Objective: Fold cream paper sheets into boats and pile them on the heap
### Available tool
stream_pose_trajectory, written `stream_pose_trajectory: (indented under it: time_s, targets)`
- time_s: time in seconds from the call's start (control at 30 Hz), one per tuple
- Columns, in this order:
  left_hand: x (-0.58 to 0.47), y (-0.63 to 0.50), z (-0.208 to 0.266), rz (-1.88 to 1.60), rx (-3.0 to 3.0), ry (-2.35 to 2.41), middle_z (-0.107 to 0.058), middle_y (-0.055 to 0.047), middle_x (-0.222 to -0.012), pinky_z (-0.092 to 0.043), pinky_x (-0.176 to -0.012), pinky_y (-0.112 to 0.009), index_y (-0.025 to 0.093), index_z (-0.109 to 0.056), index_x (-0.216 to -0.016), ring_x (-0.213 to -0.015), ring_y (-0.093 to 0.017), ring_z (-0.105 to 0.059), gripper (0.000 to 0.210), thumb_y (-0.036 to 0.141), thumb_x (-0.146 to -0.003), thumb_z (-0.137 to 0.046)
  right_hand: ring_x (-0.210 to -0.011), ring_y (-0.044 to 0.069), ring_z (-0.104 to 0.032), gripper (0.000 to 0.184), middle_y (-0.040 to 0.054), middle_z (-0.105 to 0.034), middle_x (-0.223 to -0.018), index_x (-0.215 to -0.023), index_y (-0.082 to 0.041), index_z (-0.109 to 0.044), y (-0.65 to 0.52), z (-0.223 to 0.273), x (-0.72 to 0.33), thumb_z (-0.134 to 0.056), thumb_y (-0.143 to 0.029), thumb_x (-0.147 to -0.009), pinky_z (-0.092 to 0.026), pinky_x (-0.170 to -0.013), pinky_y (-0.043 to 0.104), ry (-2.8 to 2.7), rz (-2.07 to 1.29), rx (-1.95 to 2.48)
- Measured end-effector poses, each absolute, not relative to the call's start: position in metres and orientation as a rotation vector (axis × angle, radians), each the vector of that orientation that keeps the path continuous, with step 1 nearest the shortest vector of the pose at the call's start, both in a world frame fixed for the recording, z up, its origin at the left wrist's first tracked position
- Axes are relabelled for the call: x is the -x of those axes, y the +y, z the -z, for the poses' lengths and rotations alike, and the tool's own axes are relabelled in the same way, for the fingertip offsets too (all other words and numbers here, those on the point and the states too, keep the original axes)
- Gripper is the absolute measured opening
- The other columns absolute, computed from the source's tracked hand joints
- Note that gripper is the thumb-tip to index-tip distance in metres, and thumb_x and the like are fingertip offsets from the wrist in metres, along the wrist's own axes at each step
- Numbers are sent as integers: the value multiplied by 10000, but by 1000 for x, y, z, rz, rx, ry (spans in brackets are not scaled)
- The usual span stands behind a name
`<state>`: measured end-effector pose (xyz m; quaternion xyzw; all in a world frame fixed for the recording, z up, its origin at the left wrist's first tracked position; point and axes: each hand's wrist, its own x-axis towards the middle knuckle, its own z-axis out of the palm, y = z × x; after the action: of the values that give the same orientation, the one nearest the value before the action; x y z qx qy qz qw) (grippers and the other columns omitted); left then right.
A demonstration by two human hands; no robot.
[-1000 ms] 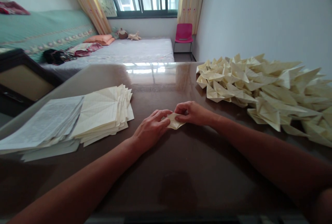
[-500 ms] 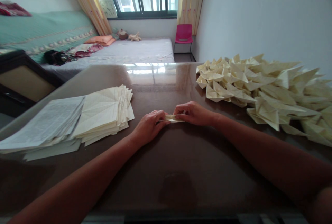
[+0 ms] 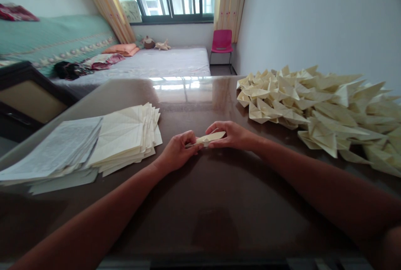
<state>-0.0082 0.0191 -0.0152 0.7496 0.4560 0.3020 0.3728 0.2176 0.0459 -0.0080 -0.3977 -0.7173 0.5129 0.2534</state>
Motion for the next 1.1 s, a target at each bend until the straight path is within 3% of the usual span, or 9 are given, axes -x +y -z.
stream_pose_trajectory:
  time_s: [0.13, 0.37, 0.53, 0.67, 0.8, 0.93, 1.1]
  targets:
    - [7, 18, 15, -760, -1856, 1094, -708, -30, -757, -448, -611, -229, 165, -487, -622, -644, -127, -598, 302, 371, -773, -648, -524, 80, -486, 259, -22, -624, -618, -844, -131, -692, 44, 10, -214, -743, -301, -655, -336, -461, 187, -1917, -1369, 1147]
    - [5, 19, 14, -813, -1801, 1085, -733, -61, -862, -449, -610, -233, 163, -443, -577, -679, -134, -608, 317, 311, -715, -687, -507, 77, -486, 239, -31, -623, -585, -759, -138, -650, 43, 13, -209, -767, -215, -566, -329, -459, 189, -1645, -1526, 1119]
    - [2, 18, 15, -899, -1810, 1137, -707, -37, -773, -430, -589, -219, 168, -407, -563, -653, -117, -576, 335, 296, -696, -687, -539, 98, -538, 266, -28, -645, -619, -789, -165, -617, 41, 16, -207, -761, -213, -570, -368, -468, 190, -1576, -1564, 1078]
    - [3, 19, 15, -841, -1720, 1172, -637, 32, -634, -402, -505, -191, 167, -507, -762, -552, -99, -551, 264, 305, -681, -717, -510, 85, -511, 258, -42, -625, -604, -783, -165, -619, 41, 16, -208, -758, -220, -572, -346, -447, 184, -1648, -1487, 1096]
    - [6, 19, 14, -694, -1572, 1079, -679, -8, -709, -494, -565, -231, 144, -614, -974, -597, -123, -611, 364, 418, -744, -685, -518, 81, -505, 242, -44, -624, -604, -772, -161, -621, 42, 13, -209, -757, -230, -584, -343, -460, 184, -1681, -1465, 1083]
    - [8, 19, 11, -692, -1509, 1109, -687, -25, -658, -501, -577, -236, 125, -684, -862, -583, -130, -613, 356, 457, -734, -694, -549, 95, -536, 253, -29, -654, -626, -783, -162, -620, 44, 14, -210, -767, -237, -591, -372, -495, 194, -1651, -1519, 1043]
    - [6, 16, 10, -748, -1674, 1139, -683, -8, -632, -460, -569, -214, 139, -699, -756, -567, -118, -587, 221, 359, -750, -682, -605, 132, -574, 282, 6, -685, -695, -847, -161, -681, 42, 14, -211, -760, -348, -650, -411, -555, 231, -1838, -1419, 1088]
